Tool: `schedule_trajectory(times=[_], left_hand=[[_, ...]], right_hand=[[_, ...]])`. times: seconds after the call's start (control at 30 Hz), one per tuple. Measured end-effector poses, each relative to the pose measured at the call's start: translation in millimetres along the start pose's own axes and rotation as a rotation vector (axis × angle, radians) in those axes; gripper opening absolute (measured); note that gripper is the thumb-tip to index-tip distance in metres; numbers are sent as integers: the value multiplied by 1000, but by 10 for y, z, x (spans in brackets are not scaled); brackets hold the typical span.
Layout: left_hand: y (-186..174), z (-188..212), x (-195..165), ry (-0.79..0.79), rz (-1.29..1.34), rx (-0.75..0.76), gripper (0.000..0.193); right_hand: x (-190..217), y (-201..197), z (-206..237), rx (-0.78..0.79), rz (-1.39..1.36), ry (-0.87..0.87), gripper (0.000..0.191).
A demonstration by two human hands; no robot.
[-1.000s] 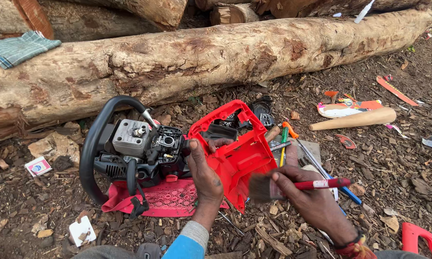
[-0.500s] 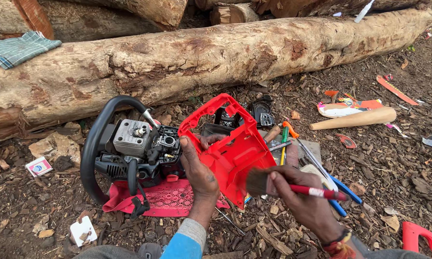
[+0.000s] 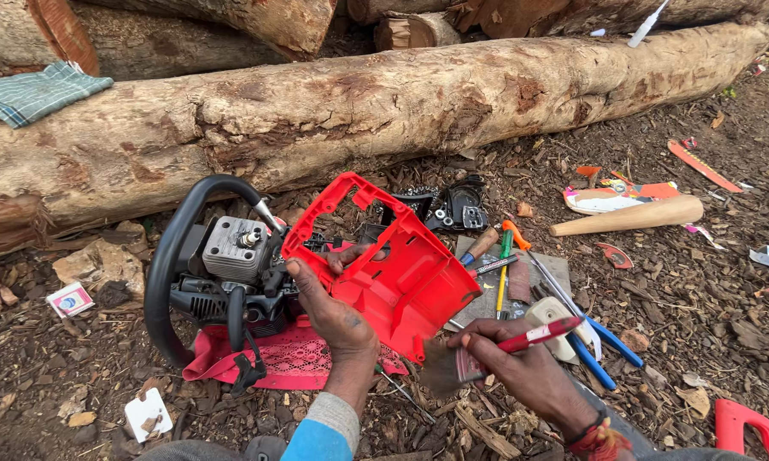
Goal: The person uses a hex key to scrape debris from a red plastic chainsaw cover, then switches to a brush to sweep away dirt and sawdust from the cover's interior and exterior surfaces.
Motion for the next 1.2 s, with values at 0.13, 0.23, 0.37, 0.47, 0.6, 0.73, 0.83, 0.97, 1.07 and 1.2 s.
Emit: schedule_trajectory(times=[0.13,0.23,0.37,0.47,0.6,0.73,0.83,0.97,1.07,1.2], left_hand=[[17,-12,44,1,47,20,61],[1,27,102,-26,44,-10,60],[25,78,160,-69,31,7,61],[-24,64,122,-60,-18,-27,60],[-136,-61,50,-23,24,-167,55],[-165,-102,32,-12,-67,-173,55],[-186,-67,78,-40,-67,-212,56],[-168,40,184,-136,-150,-186,57],[-201,114,246,-160,-267,-211,58],[-300,157,361,-262,-386,-268,62]], right_hand=[[29,-207,40,-110,-2,102,32],[265,-243,77,-298,1,-111,28],[321,115,58,-280,149,-170,29],[241,160,35,-268,292,-134,26],[90,-14,11,-209,595,21,21],[162,-278,108,-349,368,17,19],[345,-125,140,-358,272,-187,21],[611,117,172,-334,369,-605,19],[562,-45,145,-509,454,-548,22],[536,-188,225,-689,471,-604,25]])
Point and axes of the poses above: each hand's wrist, its own z-axis away from the middle knuckle, its own y-axis out of the palm, x = y × z, the point moved 7 cm from there along -z, towards the middle knuckle, and after that the axes turned 5 degrees about y, right-handed, at the moved point
